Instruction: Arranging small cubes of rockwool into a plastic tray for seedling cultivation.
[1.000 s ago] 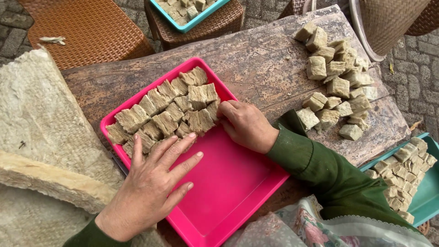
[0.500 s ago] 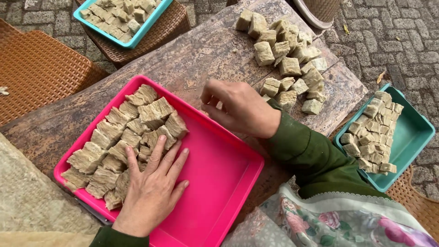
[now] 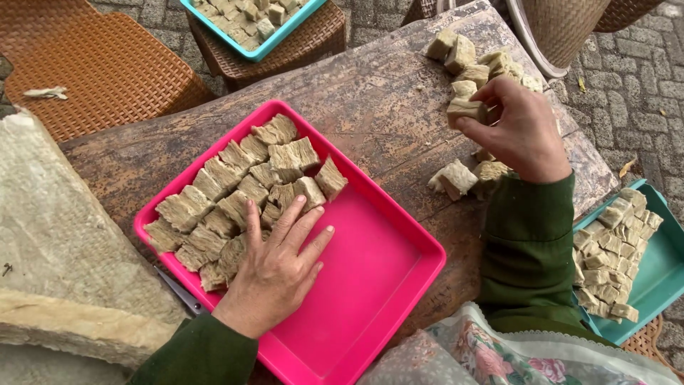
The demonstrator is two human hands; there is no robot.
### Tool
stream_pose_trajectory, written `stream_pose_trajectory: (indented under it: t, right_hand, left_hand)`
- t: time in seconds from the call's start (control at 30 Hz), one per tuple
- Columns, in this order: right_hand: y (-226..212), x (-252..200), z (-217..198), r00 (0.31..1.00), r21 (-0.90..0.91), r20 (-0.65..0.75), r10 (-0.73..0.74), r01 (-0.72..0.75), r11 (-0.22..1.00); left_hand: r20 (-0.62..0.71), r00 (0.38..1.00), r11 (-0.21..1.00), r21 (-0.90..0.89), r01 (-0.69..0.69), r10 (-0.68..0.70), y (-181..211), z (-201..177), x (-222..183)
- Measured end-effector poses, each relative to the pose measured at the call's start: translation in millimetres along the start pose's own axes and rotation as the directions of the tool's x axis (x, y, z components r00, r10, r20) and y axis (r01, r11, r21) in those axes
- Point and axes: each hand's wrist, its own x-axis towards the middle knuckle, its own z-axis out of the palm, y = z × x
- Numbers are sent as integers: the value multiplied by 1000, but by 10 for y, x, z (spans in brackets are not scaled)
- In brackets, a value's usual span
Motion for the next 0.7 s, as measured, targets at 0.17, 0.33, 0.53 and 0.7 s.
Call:
stream_pose_trajectory:
  t: [0.17,0.33,0.53,0.7]
  right_hand:
    - [-592,-144,97,931,588,-295,-217,355,727]
    - [-1033,-196,539,878,399,-299,-374,471,787]
    - [-1282,-279,689,786,4,-381,-487,528,849]
    - [-1366,-291,691,754,-172,-303,-583,558,811]
  left_hand:
    - [-27,999,1000,-12,-26,26,74,-40,91]
    - [6,1000,993,120,-14,14,91,75,117]
    - [-15,1000,980,195,26,-23,112,49,90]
    - [-19,1000,979,206,10,-6,108,51,73]
